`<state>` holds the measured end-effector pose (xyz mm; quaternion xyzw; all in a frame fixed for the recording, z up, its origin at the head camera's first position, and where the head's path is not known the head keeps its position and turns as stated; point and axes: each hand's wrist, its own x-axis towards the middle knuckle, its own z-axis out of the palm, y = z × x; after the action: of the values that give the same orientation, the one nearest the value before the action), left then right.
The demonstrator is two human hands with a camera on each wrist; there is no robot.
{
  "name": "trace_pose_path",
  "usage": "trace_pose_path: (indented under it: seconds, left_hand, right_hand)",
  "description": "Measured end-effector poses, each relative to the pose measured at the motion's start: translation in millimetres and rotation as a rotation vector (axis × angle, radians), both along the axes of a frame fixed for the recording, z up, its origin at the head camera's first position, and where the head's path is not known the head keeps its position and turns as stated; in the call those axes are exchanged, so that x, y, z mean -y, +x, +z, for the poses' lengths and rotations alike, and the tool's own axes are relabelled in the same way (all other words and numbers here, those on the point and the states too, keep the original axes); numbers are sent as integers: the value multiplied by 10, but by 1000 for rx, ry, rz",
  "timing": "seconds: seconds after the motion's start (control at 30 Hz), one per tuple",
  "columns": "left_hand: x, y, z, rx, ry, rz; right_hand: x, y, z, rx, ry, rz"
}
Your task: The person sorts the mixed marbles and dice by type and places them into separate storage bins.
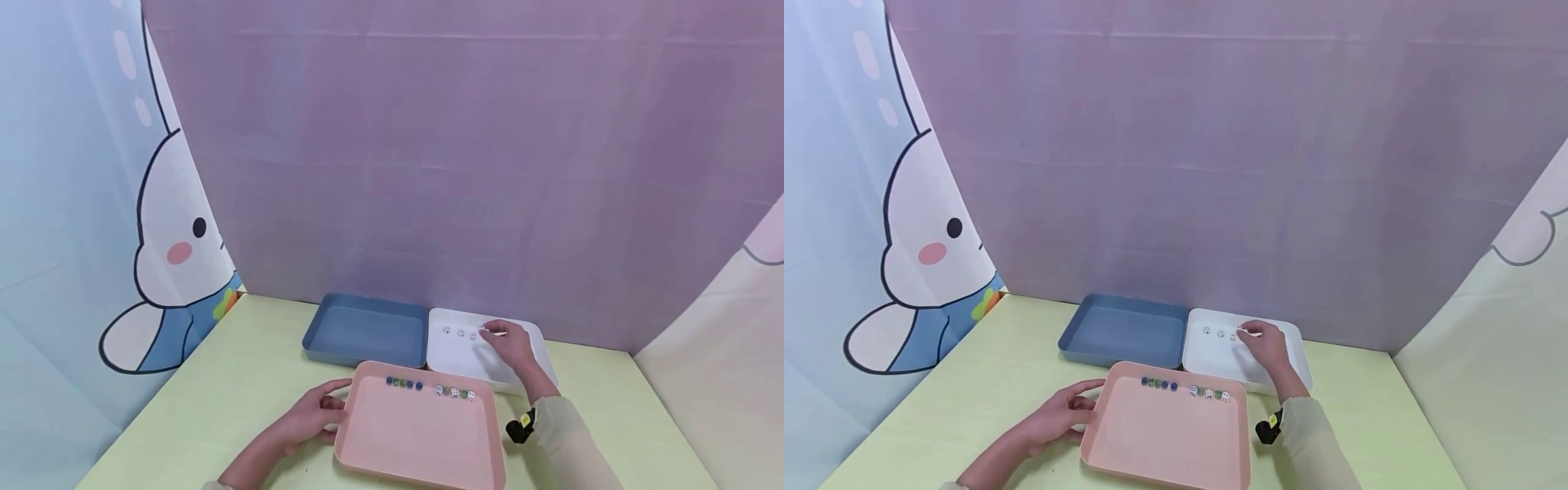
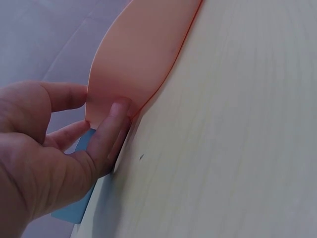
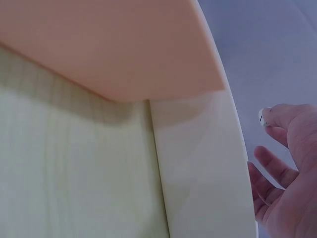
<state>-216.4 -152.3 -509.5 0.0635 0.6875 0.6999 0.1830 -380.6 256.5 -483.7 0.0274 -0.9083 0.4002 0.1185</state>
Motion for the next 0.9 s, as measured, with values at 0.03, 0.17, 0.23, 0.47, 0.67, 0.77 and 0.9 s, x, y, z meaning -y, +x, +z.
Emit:
trace_pose_path:
  seconds: [0.03,0.17,0.23,0.47,0.67,0.77,0.9]
  left_hand:
    - [-2,0,2,1,0,0]
    - [-2,4,12,-1,0,2]
    - [-5,6,15,-8,-2,2]
    - [-9,-4,1,-6,-4,1]
    - [-12,-4,-23,-5,2,2]
    - [-10,-3,-24,-4,3,5]
    - [-12,-3,-21,-12,4,9]
  right_hand:
    - [-10,-7,-4,1,5,1]
    - [-54,-42,-32,14,14,-2]
    - [-78,-62,-56,18,22,-7]
    - [-126,-122,-127,30,25,-7]
    - [-138,-141,-172,48,32,-3]
    - [-149,-144,-189,46,27,-8]
    - [-158,-145,-194,31,27,-6]
